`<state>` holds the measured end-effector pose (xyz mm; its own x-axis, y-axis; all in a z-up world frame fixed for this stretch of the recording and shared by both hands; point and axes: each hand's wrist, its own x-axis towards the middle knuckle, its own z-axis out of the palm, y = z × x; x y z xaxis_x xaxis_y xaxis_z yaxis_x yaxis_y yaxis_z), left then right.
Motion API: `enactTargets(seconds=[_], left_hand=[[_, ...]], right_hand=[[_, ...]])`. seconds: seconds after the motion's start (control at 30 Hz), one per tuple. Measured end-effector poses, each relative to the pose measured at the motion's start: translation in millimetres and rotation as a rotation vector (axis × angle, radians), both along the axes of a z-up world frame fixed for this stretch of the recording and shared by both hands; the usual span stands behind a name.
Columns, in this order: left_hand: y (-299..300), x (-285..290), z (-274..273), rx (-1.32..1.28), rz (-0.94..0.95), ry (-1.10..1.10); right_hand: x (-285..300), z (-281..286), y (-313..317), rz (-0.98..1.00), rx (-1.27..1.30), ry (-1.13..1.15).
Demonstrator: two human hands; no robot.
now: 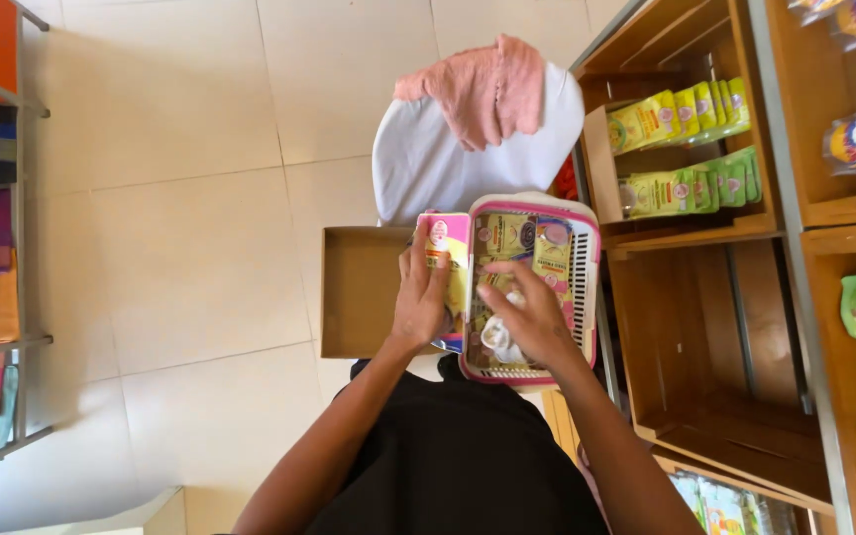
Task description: Wiping food pouches with a cloth and organizing them into a basket and a cardboard box on a grocery shelf.
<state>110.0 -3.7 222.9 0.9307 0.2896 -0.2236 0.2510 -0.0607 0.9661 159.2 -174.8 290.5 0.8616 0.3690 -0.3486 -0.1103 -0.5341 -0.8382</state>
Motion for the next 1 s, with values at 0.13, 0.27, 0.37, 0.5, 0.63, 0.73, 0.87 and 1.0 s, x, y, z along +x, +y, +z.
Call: enactTargets(seconds=[0.13, 0.27, 0.37, 0.5, 0.63, 0.73, 0.87, 1.0], left_hand=[[-18, -19, -48, 0.106, -0.025, 0.022], [-20, -38, -105, 0.059, 0.014, 0.115], [-15, -51, -142, 0.045, -0.059, 0.134], [-14, -65, -188, 0.044, -0.212, 0.257], [-10, -64, -199, 0.09, -0.293, 0.337], [-9, -57, -180, 0.062, -0.314, 0.408], [-15, -60, -209, 0.037, -0.325, 0.384], [-16, -54, -213, -0.035, -0.32, 0.435]], right_hand=[[-8, -57, -1, 0.089, -0.129, 0.048], [-21, -140, -18, 0.02, -0.206, 0.166], [-35, -184, -21, -0.085, -0.113, 0.343], [-49, -238, -19, -0.154, -0.168, 0.388], [-54, -271, -16, -0.219, -0.217, 0.42], [-55, -300, -21, -0.346, -0.09, 0.587], [-41, -298, -17, -0.346, -0.114, 0.607], [-29, -266, -21, -0.306, -0.115, 0.257]])
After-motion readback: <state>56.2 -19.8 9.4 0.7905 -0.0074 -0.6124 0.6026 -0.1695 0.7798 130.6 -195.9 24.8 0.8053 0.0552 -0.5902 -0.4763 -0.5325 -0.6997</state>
